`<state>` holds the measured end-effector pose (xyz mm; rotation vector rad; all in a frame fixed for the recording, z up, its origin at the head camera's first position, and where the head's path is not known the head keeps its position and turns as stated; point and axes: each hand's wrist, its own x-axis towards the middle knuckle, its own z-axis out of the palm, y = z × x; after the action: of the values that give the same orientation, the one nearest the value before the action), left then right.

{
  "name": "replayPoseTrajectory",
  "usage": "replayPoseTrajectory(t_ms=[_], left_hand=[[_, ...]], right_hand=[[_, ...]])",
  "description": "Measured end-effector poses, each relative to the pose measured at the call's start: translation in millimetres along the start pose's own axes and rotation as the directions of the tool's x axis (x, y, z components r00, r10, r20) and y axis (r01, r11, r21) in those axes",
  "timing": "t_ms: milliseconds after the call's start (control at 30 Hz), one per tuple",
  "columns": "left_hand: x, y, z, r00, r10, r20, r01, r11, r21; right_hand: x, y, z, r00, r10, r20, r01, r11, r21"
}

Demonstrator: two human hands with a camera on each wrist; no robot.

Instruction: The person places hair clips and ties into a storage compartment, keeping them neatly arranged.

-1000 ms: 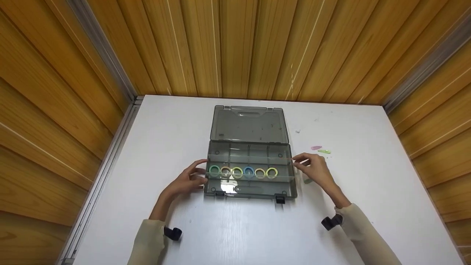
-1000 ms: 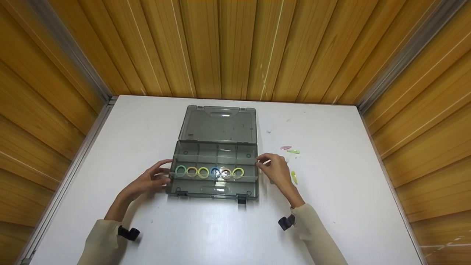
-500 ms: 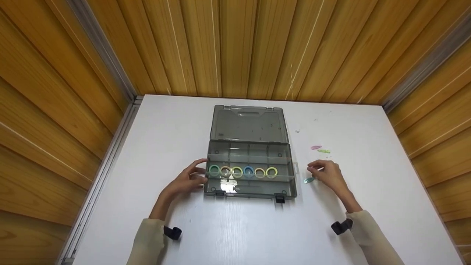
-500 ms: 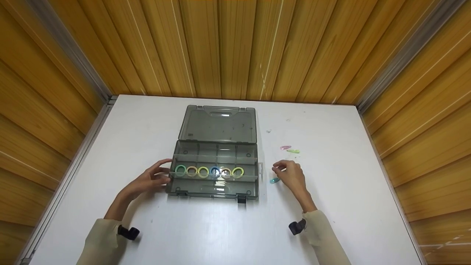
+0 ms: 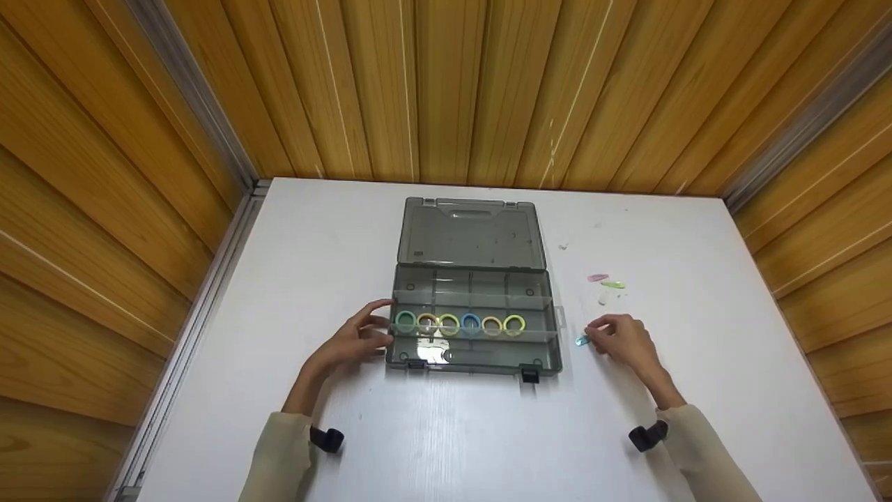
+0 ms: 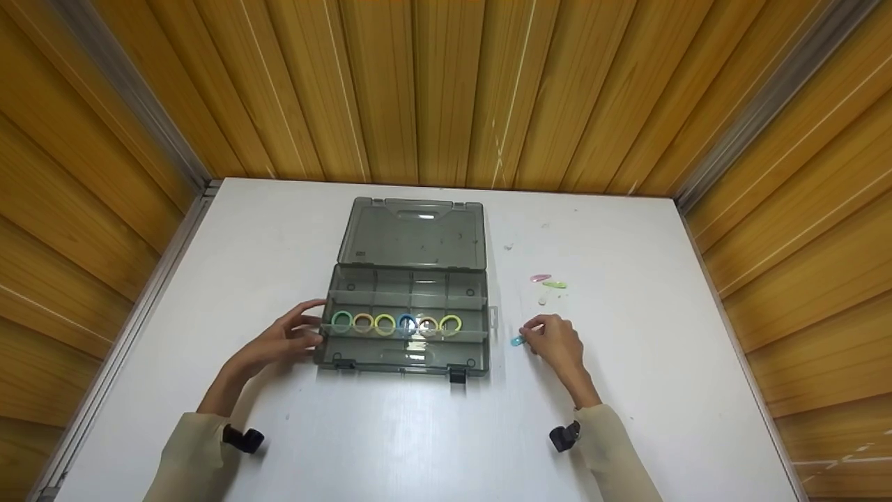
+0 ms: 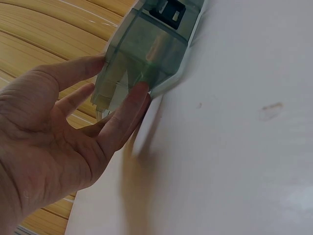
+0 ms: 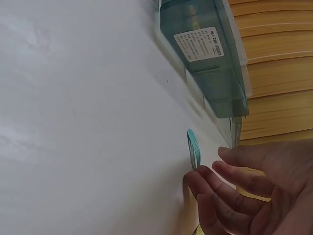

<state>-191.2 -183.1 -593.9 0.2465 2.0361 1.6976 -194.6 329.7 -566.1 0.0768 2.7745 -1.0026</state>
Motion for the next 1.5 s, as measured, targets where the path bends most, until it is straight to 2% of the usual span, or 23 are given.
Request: replayPoseTrajectory(t_ms=[400, 633, 833, 1267, 1500], left_hand=[[-0.8, -1.7, 2.6, 1.0, -0.003, 0.006, 0.003, 1.0, -0.002], [1.3, -2.1, 3.4, 1.0, -0.019, 0.003, 0.019, 0.999, -0.028], [1.3, 0.1, 2.9, 1.0, -0.021, -0.003, 0.021, 1.0, -0.022], [0.9, 0.1, 0.2, 1.0, 0.008, 0.008, -0.008, 1.0, -0.012], [0.3, 0.5, 0.6, 1.0, 0.005, -0.003, -0.005, 1.0, -0.015]], right_hand=[[3.3, -2.7, 14.0, 0.999, 0.037, -0.037, -0.04, 0.997, -0.069], [4.7, -0.7, 14.9, 0.997, -0.021, -0.073, 0.014, 0.995, -0.096], [5.7, -0.1, 13.0, 0.996, -0.026, -0.082, 0.019, 0.997, -0.076], [10.7, -1.4, 2.8, 1.0, -0.024, -0.019, 0.024, 1.0, -0.009], [18.6, -5.8, -10.5, 0.993, -0.113, -0.035, 0.114, 0.993, 0.021]])
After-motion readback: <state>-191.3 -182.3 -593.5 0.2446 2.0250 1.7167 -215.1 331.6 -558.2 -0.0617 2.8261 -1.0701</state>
